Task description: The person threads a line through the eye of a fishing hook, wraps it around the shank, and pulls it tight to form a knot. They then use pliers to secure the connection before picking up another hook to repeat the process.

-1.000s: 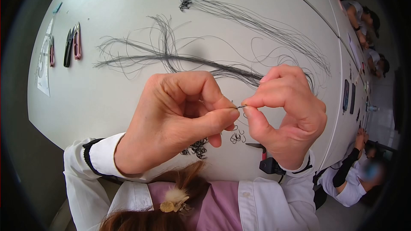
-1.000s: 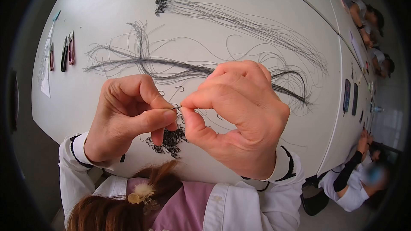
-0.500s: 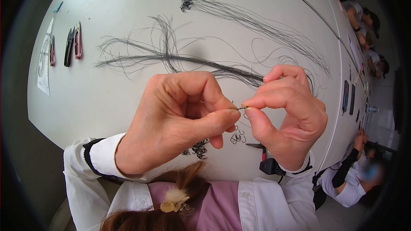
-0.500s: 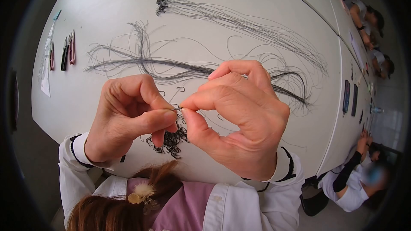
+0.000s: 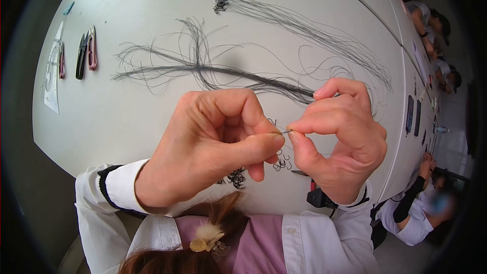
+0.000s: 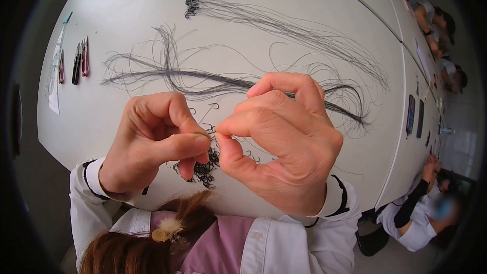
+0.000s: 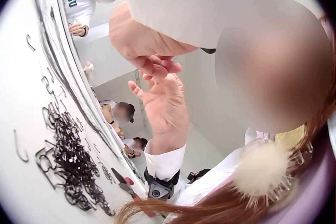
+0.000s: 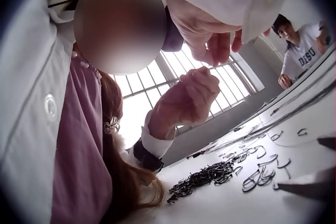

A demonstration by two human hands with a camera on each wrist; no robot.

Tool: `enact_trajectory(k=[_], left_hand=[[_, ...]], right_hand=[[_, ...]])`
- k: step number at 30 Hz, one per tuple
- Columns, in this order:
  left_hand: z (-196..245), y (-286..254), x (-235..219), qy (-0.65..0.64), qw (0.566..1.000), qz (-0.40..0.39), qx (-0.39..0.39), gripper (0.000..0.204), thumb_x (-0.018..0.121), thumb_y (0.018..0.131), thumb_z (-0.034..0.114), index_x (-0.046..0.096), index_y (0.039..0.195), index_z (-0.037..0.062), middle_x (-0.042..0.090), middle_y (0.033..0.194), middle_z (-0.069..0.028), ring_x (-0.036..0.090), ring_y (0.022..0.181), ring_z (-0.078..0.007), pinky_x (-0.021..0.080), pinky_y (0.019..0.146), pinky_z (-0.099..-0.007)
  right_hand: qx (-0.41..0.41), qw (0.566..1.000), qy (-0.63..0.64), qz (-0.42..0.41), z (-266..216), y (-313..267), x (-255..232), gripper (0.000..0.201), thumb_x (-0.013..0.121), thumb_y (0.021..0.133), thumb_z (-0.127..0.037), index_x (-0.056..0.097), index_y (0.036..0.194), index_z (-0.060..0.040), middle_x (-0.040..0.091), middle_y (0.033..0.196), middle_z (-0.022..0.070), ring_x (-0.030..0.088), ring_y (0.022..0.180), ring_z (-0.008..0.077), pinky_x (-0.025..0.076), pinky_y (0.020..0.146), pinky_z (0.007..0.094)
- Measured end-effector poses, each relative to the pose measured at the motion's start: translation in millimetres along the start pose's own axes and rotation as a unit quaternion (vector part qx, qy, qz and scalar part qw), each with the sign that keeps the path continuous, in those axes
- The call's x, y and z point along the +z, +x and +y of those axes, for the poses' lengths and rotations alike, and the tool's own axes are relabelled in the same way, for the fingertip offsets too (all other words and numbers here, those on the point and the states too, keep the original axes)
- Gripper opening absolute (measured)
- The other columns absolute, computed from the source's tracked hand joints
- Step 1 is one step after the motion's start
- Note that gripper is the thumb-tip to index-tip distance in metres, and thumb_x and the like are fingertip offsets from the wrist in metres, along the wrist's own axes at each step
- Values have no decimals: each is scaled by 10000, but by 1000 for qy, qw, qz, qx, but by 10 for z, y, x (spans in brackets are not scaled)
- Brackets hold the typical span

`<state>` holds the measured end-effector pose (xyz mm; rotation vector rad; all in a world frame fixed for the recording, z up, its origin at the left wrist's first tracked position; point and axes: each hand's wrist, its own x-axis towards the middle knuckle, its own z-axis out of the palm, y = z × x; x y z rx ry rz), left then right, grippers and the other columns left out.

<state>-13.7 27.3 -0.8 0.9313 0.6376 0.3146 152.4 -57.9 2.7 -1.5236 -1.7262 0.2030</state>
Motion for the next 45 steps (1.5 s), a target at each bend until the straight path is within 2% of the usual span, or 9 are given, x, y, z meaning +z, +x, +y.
enact_trajectory(k=[22,34,36,37,39,40,42,43,45], left_hand=[[56,14,9,-65,993,0,-94,119,602,808,24,530,716,43,630,635,-85,557,459,-85,433,426,-191],[3,-10,-29,-2,1000,-4,0,109,633,794,-13,547,736,19,633,669,-79,570,504,-90,460,461,-199],[-14,-29,-17,71,993,19,90,95,639,788,-37,558,748,-6,639,695,-86,595,553,-96,485,497,-209],[-13,-29,-24,72,993,19,91,95,639,788,-37,558,748,-6,639,695,-86,595,553,-96,485,497,-209],[-7,-35,-56,273,930,12,248,86,663,744,-65,589,766,-26,649,724,-97,621,590,-123,503,537,-217],[4,-44,-69,274,929,11,248,86,663,744,-65,589,766,-26,649,724,-97,621,590,-123,503,537,-217],[32,-62,-86,454,815,26,359,134,684,685,-85,626,787,-22,654,748,-105,643,619,-155,510,541,-228],[32,-63,-85,456,814,24,359,134,684,685,-85,626,787,-22,654,748,-105,643,619,-155,510,541,-228],[19,-71,-79,483,770,34,416,200,693,642,-88,653,819,-4,652,755,-106,649,620,-178,511,527,-240]], right_hand=[[-74,995,-73,10,6,34,-42,205,671,548,40,658,723,-66,604,663,18,521,630,167,425,730,356],[-34,999,-22,-10,-1,17,-43,153,679,596,30,669,733,-40,629,679,30,536,624,146,403,772,373],[-33,999,-12,-2,5,10,-29,151,680,597,31,668,730,-39,631,681,32,535,625,147,402,770,372],[-33,999,-12,0,4,15,-33,151,680,597,31,668,730,-39,631,681,32,535,625,147,402,770,372],[-10,999,37,-10,3,27,-47,142,683,603,29,665,724,-42,634,687,31,535,649,148,395,777,366],[-10,999,37,-8,1,30,-57,142,683,603,29,665,724,-42,634,687,31,535,649,148,395,777,366],[28,995,92,-33,-2,34,-80,130,695,616,21,662,723,-46,635,693,24,530,674,146,382,788,357],[28,995,92,-31,-2,36,-91,130,695,616,21,662,723,-46,635,693,24,530,674,146,382,788,357],[50,989,132,-53,-3,44,-111,124,708,631,7,661,729,-52,635,699,17,523,685,145,368,798,352]])
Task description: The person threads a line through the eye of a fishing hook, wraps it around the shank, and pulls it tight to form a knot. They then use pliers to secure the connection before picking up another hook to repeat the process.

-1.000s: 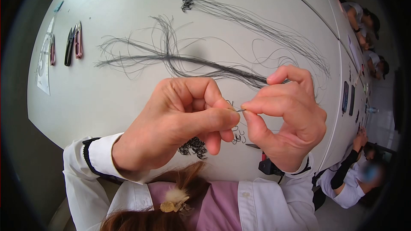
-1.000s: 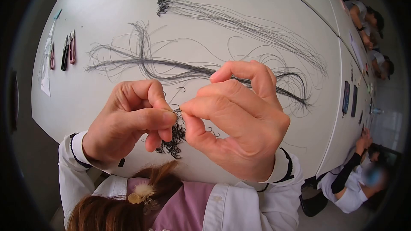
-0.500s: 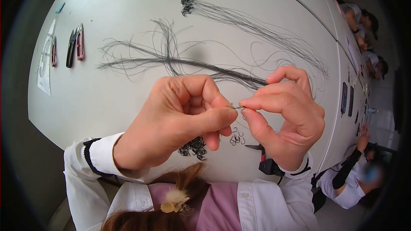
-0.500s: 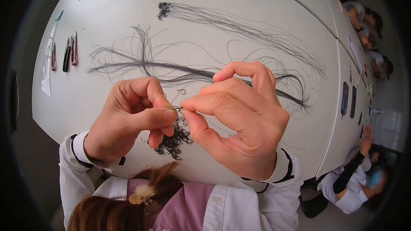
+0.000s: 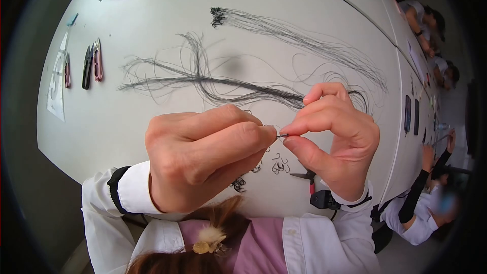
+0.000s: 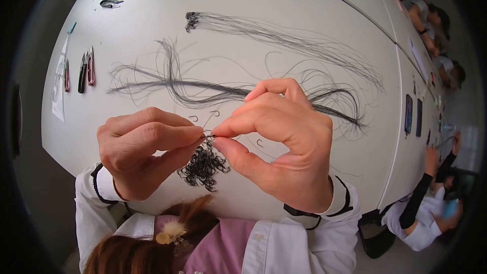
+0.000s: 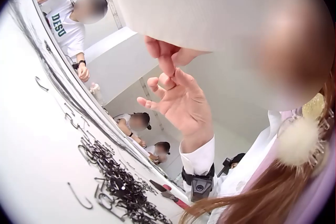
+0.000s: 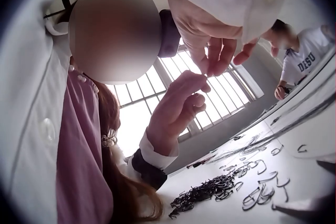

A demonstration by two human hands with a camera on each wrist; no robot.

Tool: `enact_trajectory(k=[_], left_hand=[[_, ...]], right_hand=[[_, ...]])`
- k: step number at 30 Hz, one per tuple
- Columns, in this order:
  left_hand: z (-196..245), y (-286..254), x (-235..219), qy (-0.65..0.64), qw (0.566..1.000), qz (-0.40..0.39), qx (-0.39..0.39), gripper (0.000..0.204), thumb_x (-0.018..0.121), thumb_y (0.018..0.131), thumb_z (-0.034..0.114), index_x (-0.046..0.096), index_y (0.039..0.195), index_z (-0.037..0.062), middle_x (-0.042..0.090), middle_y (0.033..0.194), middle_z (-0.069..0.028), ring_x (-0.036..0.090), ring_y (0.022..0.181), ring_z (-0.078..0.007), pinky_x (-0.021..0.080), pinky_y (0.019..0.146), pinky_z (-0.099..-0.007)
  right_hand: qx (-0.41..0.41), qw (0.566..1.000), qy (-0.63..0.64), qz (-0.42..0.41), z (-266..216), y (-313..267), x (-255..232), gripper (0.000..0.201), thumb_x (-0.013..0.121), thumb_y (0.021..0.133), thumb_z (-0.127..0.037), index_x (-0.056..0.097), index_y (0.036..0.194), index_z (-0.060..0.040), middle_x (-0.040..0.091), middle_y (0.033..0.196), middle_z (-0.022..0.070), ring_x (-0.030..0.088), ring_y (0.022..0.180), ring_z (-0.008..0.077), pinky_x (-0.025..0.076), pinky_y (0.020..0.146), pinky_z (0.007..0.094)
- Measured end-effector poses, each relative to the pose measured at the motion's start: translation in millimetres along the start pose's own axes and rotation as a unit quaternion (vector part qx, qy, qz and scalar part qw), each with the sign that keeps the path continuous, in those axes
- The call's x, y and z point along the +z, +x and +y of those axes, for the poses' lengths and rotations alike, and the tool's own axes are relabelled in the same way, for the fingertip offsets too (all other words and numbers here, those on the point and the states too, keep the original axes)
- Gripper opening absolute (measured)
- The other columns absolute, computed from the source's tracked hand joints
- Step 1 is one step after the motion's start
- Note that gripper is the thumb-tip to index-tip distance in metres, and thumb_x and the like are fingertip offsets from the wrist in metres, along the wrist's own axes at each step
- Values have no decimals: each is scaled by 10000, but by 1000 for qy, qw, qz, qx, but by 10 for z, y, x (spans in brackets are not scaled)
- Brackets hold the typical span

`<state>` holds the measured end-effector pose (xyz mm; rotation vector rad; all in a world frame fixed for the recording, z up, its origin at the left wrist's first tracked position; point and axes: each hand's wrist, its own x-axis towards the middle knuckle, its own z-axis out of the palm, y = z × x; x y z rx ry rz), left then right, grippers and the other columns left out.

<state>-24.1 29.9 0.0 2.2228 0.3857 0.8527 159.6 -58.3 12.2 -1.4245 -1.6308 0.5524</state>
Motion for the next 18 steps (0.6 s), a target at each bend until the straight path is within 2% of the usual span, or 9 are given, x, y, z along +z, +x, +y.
enact_trajectory(k=[4,8,11,13,15,16,17,18], left_hand=[[31,8,-17,34,999,-4,35,216,690,646,-85,663,840,4,653,752,-102,648,620,-179,514,521,-251],[37,2,-5,23,999,-1,34,213,700,643,-79,655,836,0,655,752,-102,646,615,-177,515,522,-249],[61,22,5,2,1000,8,14,213,719,638,-64,645,828,-4,659,755,-103,647,615,-177,512,517,-249],[94,32,16,-23,999,1,-44,220,734,636,-51,639,829,-7,665,761,-103,649,620,-167,511,519,-241],[115,47,18,-40,998,4,-58,213,737,642,-46,641,829,-6,667,765,-102,648,616,-161,512,520,-236],[121,52,17,-58,996,7,-73,207,740,648,-41,644,828,-4,669,769,-101,647,611,-156,512,522,-231],[103,48,13,-57,996,6,-72,207,740,648,-41,644,828,-4,669,769,-101,647,611,-156,512,522,-231],[73,51,8,-52,998,1,-37,194,731,661,-49,647,831,-8,670,778,-106,646,605,-153,512,519,-227]], right_hand=[[-9,1000,10,-1,-2,1,-23,123,714,639,0,657,732,-55,634,700,11,522,675,138,363,798,349],[-12,1000,5,-2,-20,-7,-24,118,698,640,8,651,723,-61,631,694,4,523,670,127,362,801,346],[-10,1000,6,0,-26,-13,-41,115,686,639,11,648,718,-63,630,691,1,524,665,121,362,803,345],[-7,1000,7,2,-35,-7,-42,114,681,638,12,647,717,-63,629,689,1,525,663,120,362,805,345],[-12,1000,-2,5,-48,18,-42,105,703,649,8,634,680,-64,622,652,-10,540,583,120,425,766,324],[-12,1000,-1,6,-52,21,-41,105,703,649,8,634,680,-64,622,652,-10,540,583,120,425,766,324],[-14,1000,-4,5,-55,20,-36,105,703,650,8,634,680,-65,622,651,-13,539,581,119,425,769,324],[-14,1000,-6,3,-57,19,-39,106,703,650,8,634,680,-66,622,650,-15,539,579,118,425,772,324]])
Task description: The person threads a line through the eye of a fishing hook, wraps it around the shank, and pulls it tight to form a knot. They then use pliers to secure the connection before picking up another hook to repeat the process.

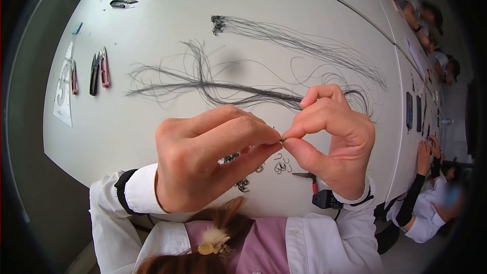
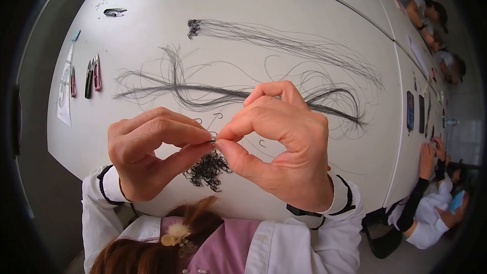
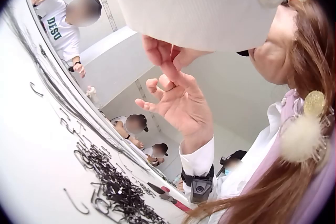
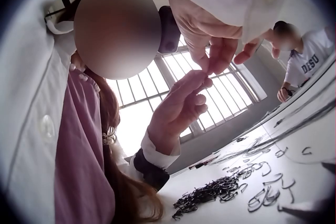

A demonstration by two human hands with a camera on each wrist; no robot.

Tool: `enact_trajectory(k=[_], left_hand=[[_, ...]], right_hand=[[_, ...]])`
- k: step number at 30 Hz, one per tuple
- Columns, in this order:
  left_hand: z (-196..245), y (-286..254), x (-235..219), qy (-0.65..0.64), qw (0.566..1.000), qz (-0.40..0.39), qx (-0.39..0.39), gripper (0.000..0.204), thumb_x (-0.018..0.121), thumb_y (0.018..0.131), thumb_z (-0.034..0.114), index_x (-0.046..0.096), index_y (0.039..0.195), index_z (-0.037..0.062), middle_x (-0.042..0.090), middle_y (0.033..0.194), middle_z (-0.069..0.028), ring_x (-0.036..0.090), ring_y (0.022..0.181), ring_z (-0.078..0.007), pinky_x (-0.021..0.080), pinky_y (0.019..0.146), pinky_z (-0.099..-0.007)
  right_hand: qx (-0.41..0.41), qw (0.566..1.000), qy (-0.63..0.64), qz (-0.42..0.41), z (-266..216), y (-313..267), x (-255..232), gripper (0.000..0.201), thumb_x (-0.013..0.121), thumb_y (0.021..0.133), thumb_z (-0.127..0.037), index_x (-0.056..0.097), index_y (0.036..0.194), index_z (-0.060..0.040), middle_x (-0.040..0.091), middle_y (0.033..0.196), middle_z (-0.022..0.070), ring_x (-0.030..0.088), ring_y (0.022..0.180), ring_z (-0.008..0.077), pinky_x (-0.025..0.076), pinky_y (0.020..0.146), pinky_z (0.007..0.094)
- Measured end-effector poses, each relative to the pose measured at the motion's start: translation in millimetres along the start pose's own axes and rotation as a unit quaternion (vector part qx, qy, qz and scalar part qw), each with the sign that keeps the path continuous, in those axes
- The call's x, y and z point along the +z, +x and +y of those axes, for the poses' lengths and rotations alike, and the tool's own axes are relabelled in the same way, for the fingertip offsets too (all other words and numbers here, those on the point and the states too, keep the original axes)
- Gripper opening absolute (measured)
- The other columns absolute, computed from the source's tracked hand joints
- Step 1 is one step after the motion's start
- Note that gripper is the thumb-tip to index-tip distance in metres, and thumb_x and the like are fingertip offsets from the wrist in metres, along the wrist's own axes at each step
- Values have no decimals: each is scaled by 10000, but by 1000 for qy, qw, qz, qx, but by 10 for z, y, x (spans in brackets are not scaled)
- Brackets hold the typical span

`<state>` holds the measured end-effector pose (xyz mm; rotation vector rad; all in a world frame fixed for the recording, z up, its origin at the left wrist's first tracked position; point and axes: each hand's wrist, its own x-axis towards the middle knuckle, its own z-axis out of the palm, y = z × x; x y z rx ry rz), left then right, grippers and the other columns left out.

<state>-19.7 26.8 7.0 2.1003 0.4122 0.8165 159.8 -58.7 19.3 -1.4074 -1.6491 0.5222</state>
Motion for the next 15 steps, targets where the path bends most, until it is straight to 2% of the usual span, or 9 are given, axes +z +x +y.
enact_trajectory(k=[1,2,3,7,15], left_hand=[[-24,-5,-7,5,999,-7,37,182,722,673,-56,650,835,-12,671,787,-112,645,599,-151,512,516,-223],[-24,-11,-7,6,999,-8,39,182,722,673,-56,650,835,-12,671,787,-112,645,599,-151,512,516,-223],[-17,-22,-4,-14,1000,-10,23,168,706,690,-69,651,841,-18,670,799,-126,648,600,-156,517,512,-225],[-14,-63,-9,-46,999,-16,-4,153,645,730,-119,648,857,-35,665,829,-166,658,617,-172,536,505,-234],[11,-68,-17,-43,998,-24,-25,146,618,740,-141,637,841,-37,664,843,-176,658,615,-172,543,501,-235]], right_hand=[[-1,1000,-1,2,-1,-9,5,106,703,650,8,634,680,-66,622,650,-15,539,579,118,425,772,324],[2,1000,6,-3,-1,-19,6,100,691,647,4,634,689,-66,625,664,-9,537,614,114,396,798,336],[5,1000,12,-9,-2,-28,5,98,679,643,0,634,699,-66,628,679,-4,535,649,111,368,825,347],[11,1000,23,-5,4,-38,15,90,676,649,-5,630,691,-71,631,672,-7,540,641,108,370,831,346],[24,999,41,-18,12,-40,19,71,666,660,-16,627,674,-74,636,665,-12,540,636,93,365,837,342]])
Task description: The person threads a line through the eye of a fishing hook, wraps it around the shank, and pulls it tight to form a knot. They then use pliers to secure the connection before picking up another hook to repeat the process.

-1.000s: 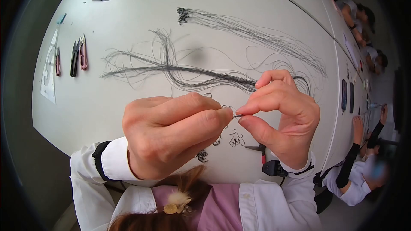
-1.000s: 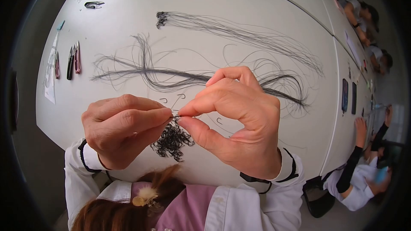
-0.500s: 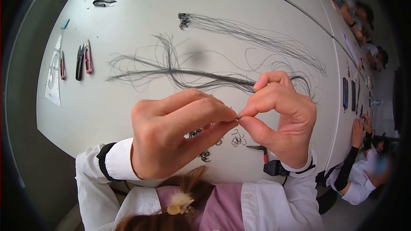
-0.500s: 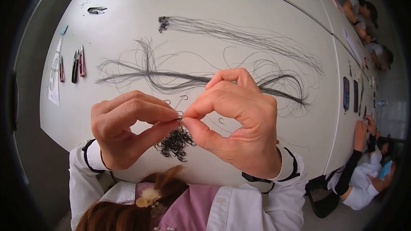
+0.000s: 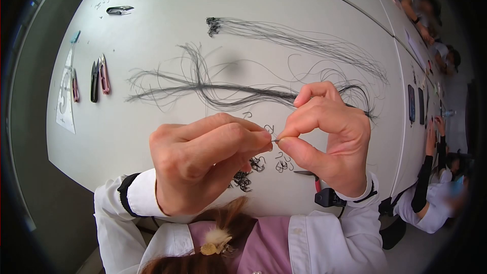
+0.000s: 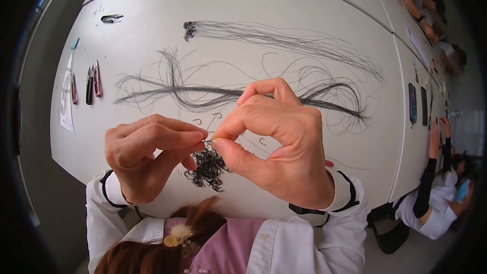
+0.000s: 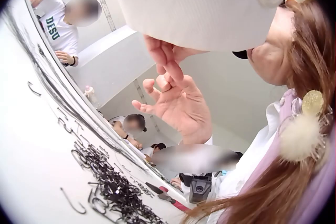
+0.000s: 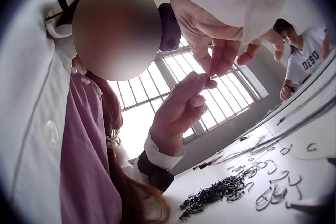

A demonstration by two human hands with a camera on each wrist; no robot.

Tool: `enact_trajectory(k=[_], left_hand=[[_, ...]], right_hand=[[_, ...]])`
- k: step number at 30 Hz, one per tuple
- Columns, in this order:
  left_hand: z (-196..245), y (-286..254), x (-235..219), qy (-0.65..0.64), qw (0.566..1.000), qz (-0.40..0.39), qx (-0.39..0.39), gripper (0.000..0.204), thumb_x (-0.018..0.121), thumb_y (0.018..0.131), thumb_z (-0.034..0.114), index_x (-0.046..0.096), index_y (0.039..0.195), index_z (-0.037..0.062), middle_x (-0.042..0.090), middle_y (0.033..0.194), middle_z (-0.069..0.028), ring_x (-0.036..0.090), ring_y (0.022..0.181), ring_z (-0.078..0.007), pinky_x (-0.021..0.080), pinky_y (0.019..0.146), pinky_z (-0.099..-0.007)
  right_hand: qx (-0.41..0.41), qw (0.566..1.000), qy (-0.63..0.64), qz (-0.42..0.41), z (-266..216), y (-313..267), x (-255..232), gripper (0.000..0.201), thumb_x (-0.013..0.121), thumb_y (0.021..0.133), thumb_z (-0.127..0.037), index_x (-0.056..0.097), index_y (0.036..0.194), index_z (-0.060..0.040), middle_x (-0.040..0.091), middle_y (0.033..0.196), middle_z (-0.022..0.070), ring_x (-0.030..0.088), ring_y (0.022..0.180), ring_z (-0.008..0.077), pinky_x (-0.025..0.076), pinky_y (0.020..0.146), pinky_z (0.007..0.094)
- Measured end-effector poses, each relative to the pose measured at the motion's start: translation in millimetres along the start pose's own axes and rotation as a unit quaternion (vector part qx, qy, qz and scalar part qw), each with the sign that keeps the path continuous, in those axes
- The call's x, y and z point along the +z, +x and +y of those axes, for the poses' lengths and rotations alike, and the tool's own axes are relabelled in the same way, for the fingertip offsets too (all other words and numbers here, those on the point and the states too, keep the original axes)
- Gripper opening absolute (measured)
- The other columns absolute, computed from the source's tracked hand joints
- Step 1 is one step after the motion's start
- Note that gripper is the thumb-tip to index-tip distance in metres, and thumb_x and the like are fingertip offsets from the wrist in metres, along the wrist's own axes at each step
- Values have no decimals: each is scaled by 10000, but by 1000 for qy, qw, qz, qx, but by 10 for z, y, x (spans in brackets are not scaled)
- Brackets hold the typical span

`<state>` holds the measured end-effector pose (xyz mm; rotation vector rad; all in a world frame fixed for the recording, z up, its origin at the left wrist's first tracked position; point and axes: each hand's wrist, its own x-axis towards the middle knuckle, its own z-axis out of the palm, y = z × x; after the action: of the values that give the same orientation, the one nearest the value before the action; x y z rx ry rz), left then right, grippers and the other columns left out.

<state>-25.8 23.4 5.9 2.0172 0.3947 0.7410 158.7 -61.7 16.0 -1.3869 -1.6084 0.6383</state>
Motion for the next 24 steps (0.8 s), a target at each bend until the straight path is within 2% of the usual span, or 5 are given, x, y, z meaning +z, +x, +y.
enact_trajectory(k=[3,11,13,20,24], left_hand=[[6,8,-7,-14,1000,9,-2,144,628,732,-140,635,836,-39,664,848,-174,654,605,-168,537,500,-232],[45,64,53,-23,997,60,-30,206,746,652,-76,646,823,-15,672,860,-157,648,619,-145,511,519,-222],[-20,45,48,19,999,24,17,218,772,639,-38,655,820,-2,675,853,-152,650,639,-143,511,519,-219],[-13,35,20,-72,996,8,-50,123,700,708,-72,666,817,-27,673,849,-158,662,639,-163,550,532,-232],[-20,34,12,-92,994,6,-55,106,682,723,-76,668,817,-27,673,855,-161,663,642,-165,551,535,-232]], right_hand=[[0,1000,-3,10,-3,14,-5,73,682,681,-18,636,671,-74,622,641,-27,522,581,102,416,799,314],[22,999,25,14,14,-24,28,72,699,673,-17,644,677,-63,631,655,-16,504,648,109,385,816,323],[20,999,38,7,28,-34,41,73,703,674,-24,641,677,-63,635,665,-11,518,644,89,356,835,338],[38,999,36,4,28,-38,36,105,752,698,-82,650,685,-62,642,671,-6,528,632,97,361,828,331],[27,999,24,-17,43,-29,12,108,750,703,-92,648,690,-61,641,675,-8,528,633,98,360,832,332]])
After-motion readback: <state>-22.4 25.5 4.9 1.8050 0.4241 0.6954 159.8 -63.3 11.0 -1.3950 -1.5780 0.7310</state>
